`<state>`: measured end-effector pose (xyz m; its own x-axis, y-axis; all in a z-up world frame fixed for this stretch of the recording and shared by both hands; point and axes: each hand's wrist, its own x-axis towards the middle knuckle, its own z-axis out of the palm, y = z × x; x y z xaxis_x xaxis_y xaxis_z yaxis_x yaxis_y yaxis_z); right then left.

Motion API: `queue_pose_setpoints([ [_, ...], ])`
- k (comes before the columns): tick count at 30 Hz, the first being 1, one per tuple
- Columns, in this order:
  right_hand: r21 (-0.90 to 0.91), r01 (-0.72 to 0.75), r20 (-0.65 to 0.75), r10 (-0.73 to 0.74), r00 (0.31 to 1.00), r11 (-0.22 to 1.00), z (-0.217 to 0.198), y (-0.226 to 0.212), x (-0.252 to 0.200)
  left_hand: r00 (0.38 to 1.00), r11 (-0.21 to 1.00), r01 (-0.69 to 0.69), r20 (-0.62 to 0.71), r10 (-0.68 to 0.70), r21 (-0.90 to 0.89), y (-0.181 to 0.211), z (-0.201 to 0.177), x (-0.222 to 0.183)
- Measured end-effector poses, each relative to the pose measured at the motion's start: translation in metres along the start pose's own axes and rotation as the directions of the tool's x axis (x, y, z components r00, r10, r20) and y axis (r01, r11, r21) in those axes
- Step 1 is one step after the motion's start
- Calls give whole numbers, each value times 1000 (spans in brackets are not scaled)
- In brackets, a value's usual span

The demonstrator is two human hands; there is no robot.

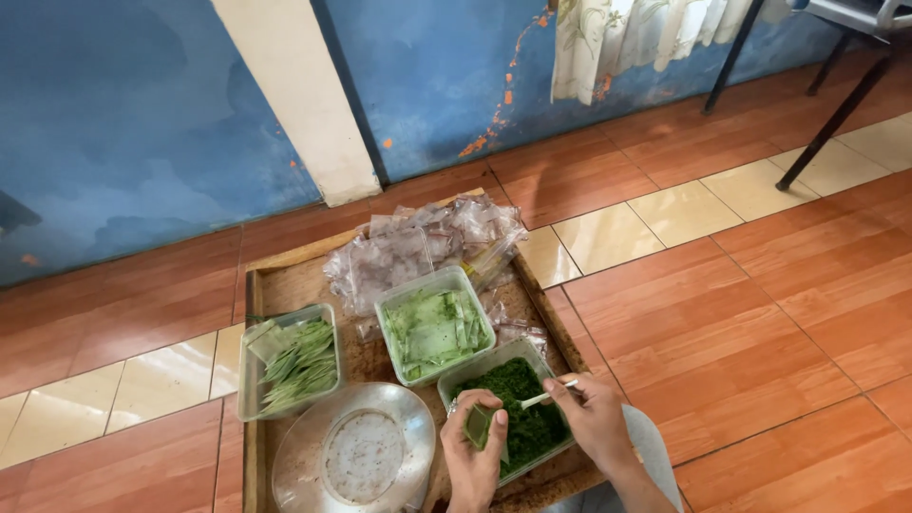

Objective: Scoop chopped green herbs into small plastic bags using a spoon for packaging

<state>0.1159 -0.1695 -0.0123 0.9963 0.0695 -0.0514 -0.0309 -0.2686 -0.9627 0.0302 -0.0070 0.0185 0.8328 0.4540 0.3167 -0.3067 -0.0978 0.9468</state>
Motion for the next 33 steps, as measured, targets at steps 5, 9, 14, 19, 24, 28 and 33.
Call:
queue_pose_setpoints([
  [5, 100, -157, -62, 163, 985, 983, -4, -5, -1, 999, 997, 53, -1, -53, -65, 0, -4, -3],
  [9, 155, -190, -110, 208, 972, 969, -9, -21, -8, 997, 990, 77, -10, -79, -114, 1, -8, -5],
  [14, -186, 503, 92, -495, 864, 844, -19, -22, -11, 999, 985, 26, -42, -33, -171, 5, -12, -10],
  [19, -219, 883, 435, -768, 470, 416, -26, -36, -14, 999, 979, -4, -37, -4, -203, 2, -19, -18],
  [24, -303, 825, 170, -825, 539, 477, -30, -53, -14, 999, 973, 17, -29, -24, -229, 4, -18, -16],
  [28, -263, 820, 270, -777, 568, 508, -21, -27, -6, 1000, 984, -6, 6, 7, -175, 7, -11, -12],
  [33, -224, 782, 295, -724, 623, 582, -24, -29, -10, 997, 997, 46, 70, -41, -62, 13, -9, -8],
])
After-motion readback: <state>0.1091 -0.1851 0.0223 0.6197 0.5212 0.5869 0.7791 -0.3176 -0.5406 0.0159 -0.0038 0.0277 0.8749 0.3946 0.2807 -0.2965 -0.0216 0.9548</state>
